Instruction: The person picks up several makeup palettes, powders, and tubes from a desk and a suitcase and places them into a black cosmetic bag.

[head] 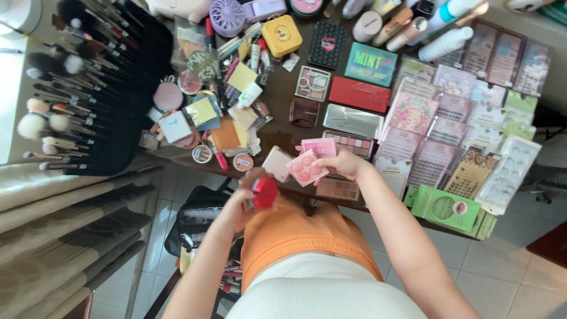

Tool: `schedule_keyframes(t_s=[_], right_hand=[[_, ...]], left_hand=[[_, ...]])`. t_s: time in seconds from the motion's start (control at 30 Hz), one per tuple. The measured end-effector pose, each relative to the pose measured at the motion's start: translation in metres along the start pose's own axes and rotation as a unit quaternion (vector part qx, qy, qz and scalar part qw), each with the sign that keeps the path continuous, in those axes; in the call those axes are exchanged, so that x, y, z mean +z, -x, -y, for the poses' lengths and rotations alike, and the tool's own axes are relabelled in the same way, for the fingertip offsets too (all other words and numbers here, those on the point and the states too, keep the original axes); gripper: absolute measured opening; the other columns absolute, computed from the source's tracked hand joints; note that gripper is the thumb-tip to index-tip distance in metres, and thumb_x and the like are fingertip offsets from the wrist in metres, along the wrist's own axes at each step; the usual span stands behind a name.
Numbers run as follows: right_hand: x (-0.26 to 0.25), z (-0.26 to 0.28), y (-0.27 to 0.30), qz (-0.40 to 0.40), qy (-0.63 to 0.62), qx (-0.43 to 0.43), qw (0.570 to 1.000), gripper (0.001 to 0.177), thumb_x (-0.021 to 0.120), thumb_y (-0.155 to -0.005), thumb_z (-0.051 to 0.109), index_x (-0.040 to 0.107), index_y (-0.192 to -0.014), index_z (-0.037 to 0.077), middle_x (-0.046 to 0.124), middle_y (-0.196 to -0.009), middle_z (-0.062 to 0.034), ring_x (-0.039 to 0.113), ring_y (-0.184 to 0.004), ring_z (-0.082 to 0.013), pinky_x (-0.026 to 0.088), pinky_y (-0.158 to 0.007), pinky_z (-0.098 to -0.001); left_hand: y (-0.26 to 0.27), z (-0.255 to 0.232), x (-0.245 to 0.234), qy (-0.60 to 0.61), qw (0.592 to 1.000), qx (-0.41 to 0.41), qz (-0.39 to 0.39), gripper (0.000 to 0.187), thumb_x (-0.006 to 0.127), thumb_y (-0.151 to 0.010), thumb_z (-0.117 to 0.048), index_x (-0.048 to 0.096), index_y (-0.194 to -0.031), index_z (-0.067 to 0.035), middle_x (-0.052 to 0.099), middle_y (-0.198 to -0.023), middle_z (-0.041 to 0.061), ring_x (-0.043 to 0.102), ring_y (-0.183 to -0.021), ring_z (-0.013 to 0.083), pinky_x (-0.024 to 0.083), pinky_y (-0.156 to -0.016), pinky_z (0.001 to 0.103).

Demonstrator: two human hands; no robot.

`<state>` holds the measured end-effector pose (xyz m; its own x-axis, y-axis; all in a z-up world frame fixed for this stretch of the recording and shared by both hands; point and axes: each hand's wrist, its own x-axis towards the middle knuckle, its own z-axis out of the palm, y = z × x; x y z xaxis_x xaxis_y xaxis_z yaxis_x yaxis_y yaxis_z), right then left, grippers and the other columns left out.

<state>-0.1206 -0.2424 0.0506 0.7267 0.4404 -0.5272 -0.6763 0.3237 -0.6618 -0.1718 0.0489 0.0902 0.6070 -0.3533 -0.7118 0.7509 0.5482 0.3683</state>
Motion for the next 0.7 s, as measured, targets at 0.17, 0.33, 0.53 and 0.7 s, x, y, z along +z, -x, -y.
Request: schedule_keyframes(t_s=[0.17,0.33,0.53,0.7], right_hand=[[-0.011,-0.018,-0.034,0.008,-0.012,0.082,0.996,0.050,0.071,-0.080,-0.009,0.062,-0.128,0.001,0.069,-0.127,-0.0231,0.073,-0.094,-0.0491,0.065,-0.052,-0.0631],[-0.001,-0.018,-0.040,0.024,0.034,0.121,0.992,0.050,0.071,-0.080,-0.004,0.063,-0.129,0.001,0.069,-0.131,-0.0181,0.074,-0.095,-0.0445,0.067,-0.054,-0.0569],[-0.024,-0.057,-0.040,0.027,0.012,0.098,0.995,0.052,0.070,-0.083,-0.006,0.058,-0.134,0.000,0.066,-0.132,-0.0230,0.071,-0.101,-0.0504,0.066,-0.058,-0.0643],[-0.011,-0.054,-0.027,0.013,0.001,0.071,0.997,0.057,0.070,-0.082,-0.006,0.056,-0.137,-0.001,0.060,-0.143,-0.0196,0.070,-0.104,-0.0486,0.068,-0.058,-0.0621]], left_hand=[[-0.030,0.084,-0.079,0.081,0.995,-0.028,-0.050,0.057,0.069,-0.084,-0.007,0.057,-0.140,-0.010,0.061,-0.142,0.015,0.064,-0.116,0.0398,0.058,-0.082,0.071],[-0.041,0.089,-0.068,0.188,0.969,-0.035,-0.157,0.047,0.072,-0.086,-0.003,0.060,-0.132,-0.008,0.059,-0.135,0.015,0.064,-0.112,0.0439,0.058,-0.086,0.073],[-0.040,0.059,-0.067,0.022,0.998,0.035,-0.039,0.064,0.078,-0.078,-0.002,0.057,-0.138,-0.003,0.061,-0.132,0.013,0.065,-0.112,0.0299,0.066,-0.076,0.058],[-0.043,0.014,-0.082,-0.158,0.984,0.026,0.072,0.061,0.086,-0.075,-0.001,0.063,-0.131,-0.002,0.063,-0.124,0.015,0.065,-0.102,0.0266,0.068,-0.071,0.051]])
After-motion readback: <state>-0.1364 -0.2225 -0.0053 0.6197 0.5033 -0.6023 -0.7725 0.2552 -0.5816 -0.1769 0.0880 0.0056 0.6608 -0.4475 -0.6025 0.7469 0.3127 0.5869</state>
